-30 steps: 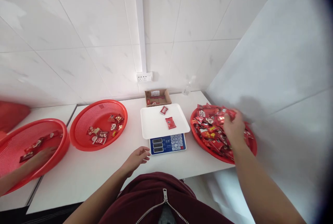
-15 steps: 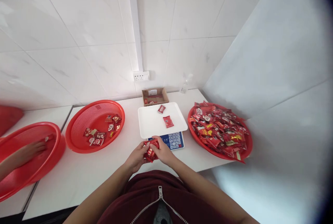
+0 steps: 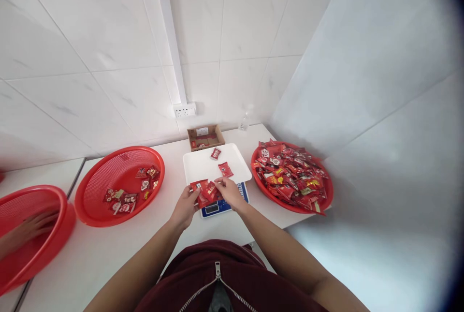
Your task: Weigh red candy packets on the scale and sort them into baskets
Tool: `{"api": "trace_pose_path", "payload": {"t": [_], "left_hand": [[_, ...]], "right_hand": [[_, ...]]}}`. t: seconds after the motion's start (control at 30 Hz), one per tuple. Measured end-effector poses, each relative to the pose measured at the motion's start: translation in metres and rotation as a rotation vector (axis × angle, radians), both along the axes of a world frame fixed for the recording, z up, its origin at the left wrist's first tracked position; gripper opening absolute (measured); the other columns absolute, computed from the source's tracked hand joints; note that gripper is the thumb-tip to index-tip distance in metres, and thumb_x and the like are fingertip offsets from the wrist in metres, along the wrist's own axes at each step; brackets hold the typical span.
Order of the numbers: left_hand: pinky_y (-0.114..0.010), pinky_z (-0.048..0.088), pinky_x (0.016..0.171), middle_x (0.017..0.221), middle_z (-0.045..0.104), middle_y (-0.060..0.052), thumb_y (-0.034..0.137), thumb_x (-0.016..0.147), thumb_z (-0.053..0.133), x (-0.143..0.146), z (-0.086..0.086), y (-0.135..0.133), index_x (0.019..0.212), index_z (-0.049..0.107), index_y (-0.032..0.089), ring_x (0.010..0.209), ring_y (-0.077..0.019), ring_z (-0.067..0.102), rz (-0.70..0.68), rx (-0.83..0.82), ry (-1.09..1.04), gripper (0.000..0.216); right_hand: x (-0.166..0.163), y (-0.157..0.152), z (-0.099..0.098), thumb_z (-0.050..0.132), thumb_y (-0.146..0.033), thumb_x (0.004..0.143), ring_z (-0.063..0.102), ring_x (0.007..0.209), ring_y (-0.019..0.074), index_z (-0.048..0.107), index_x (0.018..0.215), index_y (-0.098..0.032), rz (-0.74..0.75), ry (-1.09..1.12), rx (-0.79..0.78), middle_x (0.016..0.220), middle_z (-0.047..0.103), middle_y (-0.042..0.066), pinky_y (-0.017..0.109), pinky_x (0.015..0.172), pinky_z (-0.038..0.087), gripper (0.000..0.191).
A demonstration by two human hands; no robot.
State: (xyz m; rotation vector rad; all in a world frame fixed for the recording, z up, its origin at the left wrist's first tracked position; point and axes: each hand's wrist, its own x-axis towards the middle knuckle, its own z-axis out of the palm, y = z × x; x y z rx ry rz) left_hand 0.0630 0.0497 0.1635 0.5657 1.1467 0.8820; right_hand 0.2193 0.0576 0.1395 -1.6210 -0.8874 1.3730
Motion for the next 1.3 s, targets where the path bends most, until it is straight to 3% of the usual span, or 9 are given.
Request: {"api": "trace_pose_path", "payload": {"t": [0.1,0.2,0.3,0.4,0.5,0.63,1.0,1.13,1.3], "left_hand": [[-0.026,0.053,0.066,0.09,0.068,-0.004,0.018,0.082,0.06,-0.007,0.002,0.008,0.095,0.054,0.019,0.07,-0.0121,0.065,0.124,-0.026,-0.03,0.015],[-0.025,0.053,0.064,0.085,0.068,-0.003,0.013,0.084,0.053,-0.019,0.001,0.011,0.096,0.054,0.018,0.067,-0.0118,0.065,0.161,-0.089,-0.052,0.013],[-0.027,0.054,0.063,0.079,0.067,-0.004,0.01,0.084,0.049,-0.035,-0.002,0.003,0.094,0.055,0.016,0.063,-0.0133,0.065,0.125,-0.148,-0.084,0.013],[-0.03,0.055,0.063,0.074,0.067,-0.005,0.01,0.084,0.048,-0.053,-0.007,-0.009,0.089,0.056,0.014,0.061,-0.0153,0.065,0.088,-0.21,-0.143,0.011],[-0.03,0.056,0.062,0.074,0.068,-0.006,0.01,0.085,0.046,-0.066,-0.012,-0.02,0.087,0.056,0.013,0.061,-0.0159,0.066,0.094,-0.261,-0.155,0.011],[-0.03,0.056,0.063,0.074,0.068,-0.006,0.009,0.085,0.045,-0.065,-0.014,-0.024,0.088,0.057,0.013,0.062,-0.0164,0.067,0.09,-0.275,-0.144,0.012],[-0.033,0.057,0.069,0.078,0.07,-0.007,0.012,0.084,0.048,-0.045,-0.003,-0.023,0.093,0.059,0.012,0.067,-0.0189,0.069,0.041,-0.287,-0.157,0.014],[-0.033,0.057,0.069,0.075,0.07,-0.007,0.011,0.085,0.047,-0.05,-0.007,-0.025,0.092,0.058,0.012,0.065,-0.0184,0.069,0.065,-0.304,-0.141,0.013],[-0.034,0.057,0.071,0.074,0.07,-0.007,0.013,0.084,0.049,-0.053,-0.011,-0.026,0.094,0.058,0.012,0.066,-0.0189,0.069,0.068,-0.311,-0.154,0.014]], "right_hand": [[0.0,0.018,0.0,0.054,-0.031,0.084,0.064,0.074,0.0144,0.06,0.096,-0.019,-0.124,0.156,-0.009,0.092,0.065,0.005,0.028,0.067,0.055,0.018],[0.009,0.024,0.0,0.052,-0.034,0.085,0.063,0.094,0.0175,0.057,0.111,-0.021,-0.033,0.091,0.062,0.113,0.062,0.008,0.033,0.08,0.053,0.03],[0.041,0.015,0.003,0.055,-0.033,0.082,0.054,0.114,0.0218,0.055,0.119,-0.022,0.054,-0.32,0.266,0.124,0.057,0.009,0.04,0.096,0.044,0.039],[0.094,-0.007,0.01,0.051,-0.028,0.082,0.047,0.12,0.0247,0.056,0.121,-0.019,-0.001,-0.822,0.376,0.126,0.057,0.01,0.043,0.103,0.034,0.04],[0.149,-0.033,0.018,0.047,-0.026,0.083,0.046,0.118,0.0291,0.058,0.12,-0.02,-0.08,-1.189,0.17,0.123,0.059,0.012,0.046,0.098,0.034,0.039],[0.191,-0.057,0.02,0.042,-0.018,0.083,0.046,0.114,0.03,0.058,0.121,-0.021,-0.097,-1.4,-0.11,0.118,0.064,0.01,0.047,0.091,0.036,0.042],[0.204,-0.051,0.009,0.038,-0.014,0.083,0.051,0.106,0.029,0.059,0.12,-0.018,-0.017,-1.509,-0.144,0.102,0.069,0.014,0.046,0.088,0.035,0.042],[0.212,-0.047,0.014,0.036,-0.017,0.084,0.053,0.104,0.0306,0.06,0.119,-0.014,-0.153,-1.458,-0.107,0.097,0.068,0.017,0.045,0.088,0.037,0.043],[0.226,-0.037,0.017,0.033,-0.021,0.082,0.059,0.095,0.0257,0.059,0.118,-0.012,-0.502,-1.124,0.07,0.1,0.068,0.015,0.037,0.084,0.044,0.045]]}}
